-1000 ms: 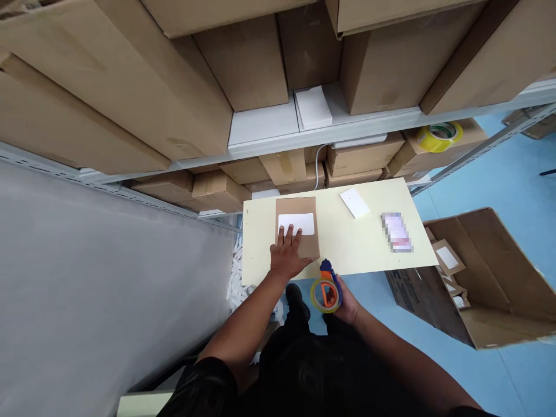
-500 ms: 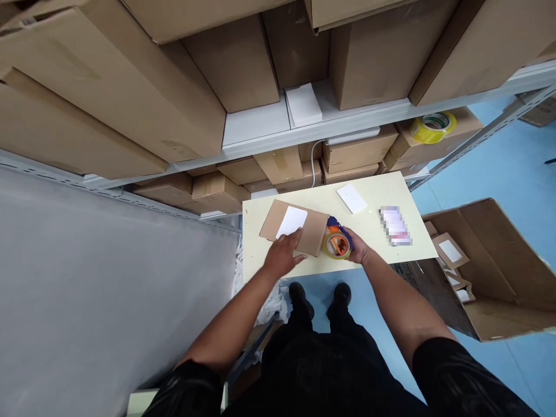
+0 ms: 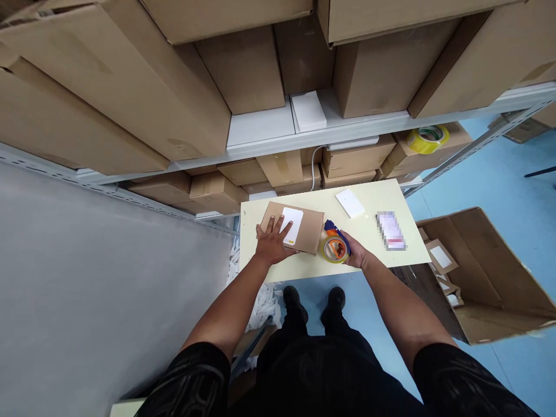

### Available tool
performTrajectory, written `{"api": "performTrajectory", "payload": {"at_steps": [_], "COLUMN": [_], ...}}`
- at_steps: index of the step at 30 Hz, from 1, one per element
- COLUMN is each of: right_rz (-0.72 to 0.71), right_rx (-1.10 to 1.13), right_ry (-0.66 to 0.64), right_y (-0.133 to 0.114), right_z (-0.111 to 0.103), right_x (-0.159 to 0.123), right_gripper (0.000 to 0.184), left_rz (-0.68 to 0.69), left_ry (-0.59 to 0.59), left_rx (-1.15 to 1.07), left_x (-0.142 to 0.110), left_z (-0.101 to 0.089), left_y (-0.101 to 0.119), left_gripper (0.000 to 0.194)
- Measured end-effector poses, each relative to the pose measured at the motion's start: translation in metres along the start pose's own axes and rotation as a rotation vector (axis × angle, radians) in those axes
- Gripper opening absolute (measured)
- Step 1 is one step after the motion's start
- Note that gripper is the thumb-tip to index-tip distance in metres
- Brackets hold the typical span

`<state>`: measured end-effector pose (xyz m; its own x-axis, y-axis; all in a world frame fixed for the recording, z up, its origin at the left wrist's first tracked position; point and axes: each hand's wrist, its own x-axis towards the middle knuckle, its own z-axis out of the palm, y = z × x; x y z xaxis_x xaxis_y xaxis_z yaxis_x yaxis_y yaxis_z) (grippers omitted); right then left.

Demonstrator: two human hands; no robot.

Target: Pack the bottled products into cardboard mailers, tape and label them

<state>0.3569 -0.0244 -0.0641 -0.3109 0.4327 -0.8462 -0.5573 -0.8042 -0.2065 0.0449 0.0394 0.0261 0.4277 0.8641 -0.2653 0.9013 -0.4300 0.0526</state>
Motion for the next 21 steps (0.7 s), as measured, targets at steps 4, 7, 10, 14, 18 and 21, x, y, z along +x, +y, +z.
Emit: {"api": "performTrajectory", "payload": {"at_steps": [4,7,10,14,18,21], "right_rz": [-0.027,0.005,-0.022,-0.172,-0.189,-0.083], "right_rx": [0.125,0.218,0.336,0.408,0.313,0.118], "right_ry": [-0.025,-0.054,-0.078,-0.085,-0.062,-0.051], "right_y": [0.067,0.129,0.163,0.138,0.065,0.008], "right_z": [-0.012,-0.012,0.006,0.033,0.032,0.022], "right_x": [-0.016,-0.025,-0.024,-0.008,0.005,0.012], "right_gripper": [0.049,0.051,0.049,0.046,0.054,0.054], "left_rz": [-0.062,-0.118,-0.176,-0.212,-0.073,0.099], "left_ry": [-0.001,-0.002,-0.006,0.017,0.077,0.062], "left_rx": [-0.028,-0.051,-0.062,-0.064,-0.104,-0.116], "left_x": [0.004,0.006,0.000,-0.026,-0.060,-0.068], "left_z": [-0.001,0.002,0.006,0.015,0.023,0.021], "left_y": [0.010,0.021,0.036,0.059,0.070,0.055], "left_gripper": [0.109,0.104,0.102,0.095,0.093,0.086]}}
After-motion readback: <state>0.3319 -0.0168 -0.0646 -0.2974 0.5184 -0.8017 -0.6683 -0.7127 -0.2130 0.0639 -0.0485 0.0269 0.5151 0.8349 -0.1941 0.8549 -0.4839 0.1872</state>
